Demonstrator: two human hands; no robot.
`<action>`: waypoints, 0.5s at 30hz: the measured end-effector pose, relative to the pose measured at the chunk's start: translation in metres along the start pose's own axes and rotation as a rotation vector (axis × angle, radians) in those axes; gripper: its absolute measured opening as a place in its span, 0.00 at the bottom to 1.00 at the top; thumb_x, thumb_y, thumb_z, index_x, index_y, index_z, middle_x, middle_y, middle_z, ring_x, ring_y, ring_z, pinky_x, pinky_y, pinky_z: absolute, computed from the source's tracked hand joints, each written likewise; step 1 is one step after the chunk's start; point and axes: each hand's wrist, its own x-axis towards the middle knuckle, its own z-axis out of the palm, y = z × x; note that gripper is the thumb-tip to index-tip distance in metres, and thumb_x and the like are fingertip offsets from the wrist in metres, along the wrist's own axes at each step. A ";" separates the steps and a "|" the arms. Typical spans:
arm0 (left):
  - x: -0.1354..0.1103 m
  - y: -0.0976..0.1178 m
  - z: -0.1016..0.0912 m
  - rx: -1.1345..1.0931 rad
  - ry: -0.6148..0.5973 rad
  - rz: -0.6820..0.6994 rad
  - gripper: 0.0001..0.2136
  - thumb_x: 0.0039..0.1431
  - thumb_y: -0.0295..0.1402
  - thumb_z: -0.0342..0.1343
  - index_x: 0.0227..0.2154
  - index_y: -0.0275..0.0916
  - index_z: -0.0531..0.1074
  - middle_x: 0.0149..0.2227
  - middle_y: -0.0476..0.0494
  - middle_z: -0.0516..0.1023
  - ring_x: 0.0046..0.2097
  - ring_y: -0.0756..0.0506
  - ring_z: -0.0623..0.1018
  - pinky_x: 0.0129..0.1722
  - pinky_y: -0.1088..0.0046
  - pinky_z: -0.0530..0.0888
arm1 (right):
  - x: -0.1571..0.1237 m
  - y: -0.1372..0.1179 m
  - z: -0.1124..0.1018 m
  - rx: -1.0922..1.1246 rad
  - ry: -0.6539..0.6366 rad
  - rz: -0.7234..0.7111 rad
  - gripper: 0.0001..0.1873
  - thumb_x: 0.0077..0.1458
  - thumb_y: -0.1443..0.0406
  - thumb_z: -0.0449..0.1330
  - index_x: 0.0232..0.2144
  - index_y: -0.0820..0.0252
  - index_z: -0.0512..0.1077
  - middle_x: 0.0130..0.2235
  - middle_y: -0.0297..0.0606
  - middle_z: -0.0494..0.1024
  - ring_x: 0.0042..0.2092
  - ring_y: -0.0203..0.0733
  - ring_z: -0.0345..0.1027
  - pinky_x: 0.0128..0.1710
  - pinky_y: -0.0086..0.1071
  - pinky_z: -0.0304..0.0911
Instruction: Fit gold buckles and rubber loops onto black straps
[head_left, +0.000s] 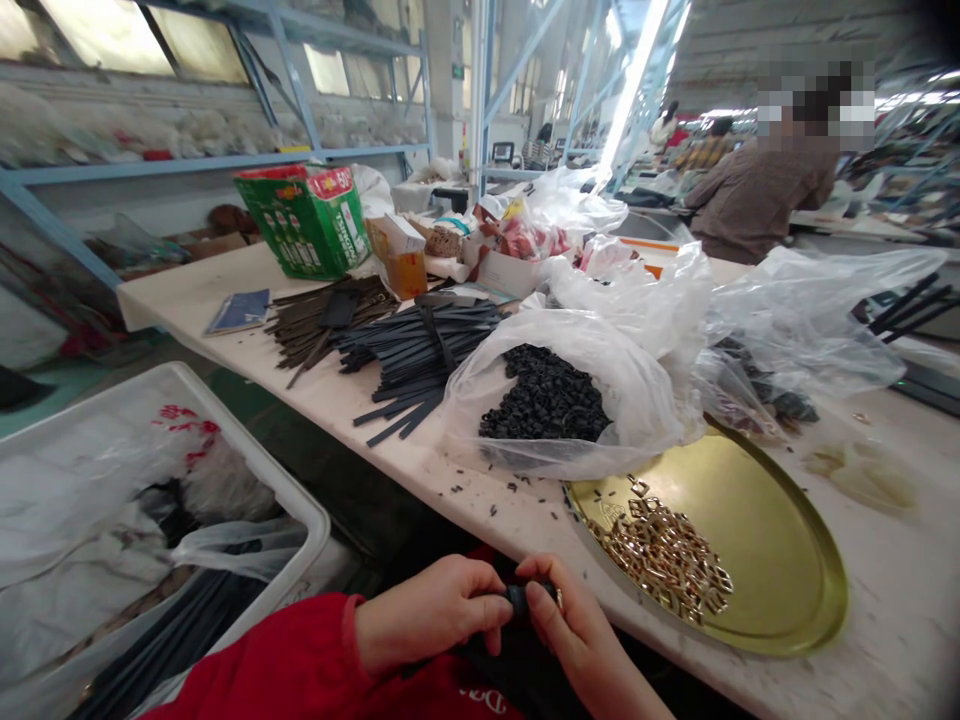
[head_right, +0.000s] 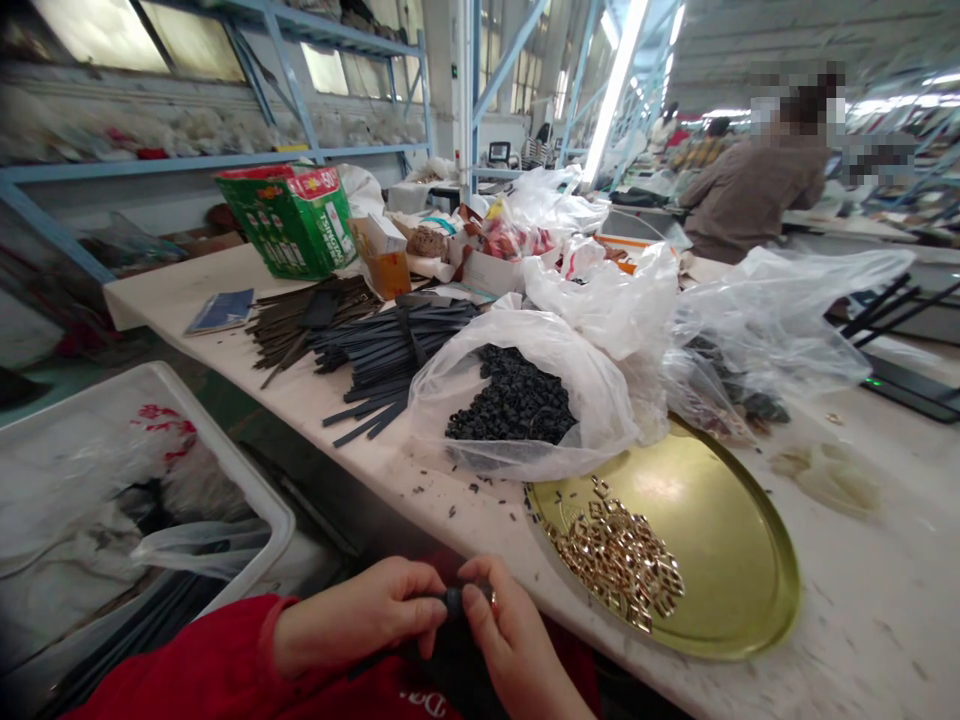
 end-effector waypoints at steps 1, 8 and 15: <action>-0.001 0.002 -0.001 0.035 0.013 0.001 0.13 0.53 0.38 0.48 0.26 0.34 0.71 0.22 0.50 0.72 0.22 0.53 0.63 0.21 0.80 0.58 | 0.000 -0.001 0.000 -0.012 0.009 -0.020 0.16 0.52 0.51 0.54 0.35 0.57 0.68 0.28 0.34 0.69 0.28 0.37 0.60 0.26 0.29 0.55; 0.004 0.020 -0.005 0.456 0.104 0.155 0.13 0.56 0.33 0.44 0.24 0.37 0.72 0.23 0.48 0.74 0.24 0.50 0.70 0.24 0.78 0.61 | 0.006 0.001 0.005 0.136 -0.112 0.080 0.24 0.53 0.46 0.49 0.40 0.58 0.64 0.20 0.25 0.54 0.21 0.31 0.44 0.19 0.26 0.41; 0.018 0.023 -0.018 0.713 0.157 0.360 0.15 0.60 0.33 0.42 0.28 0.38 0.73 0.27 0.45 0.76 0.28 0.47 0.73 0.26 0.75 0.62 | 0.025 0.007 0.013 0.137 0.074 0.024 0.25 0.52 0.46 0.52 0.44 0.57 0.63 0.20 0.28 0.61 0.22 0.33 0.52 0.20 0.28 0.46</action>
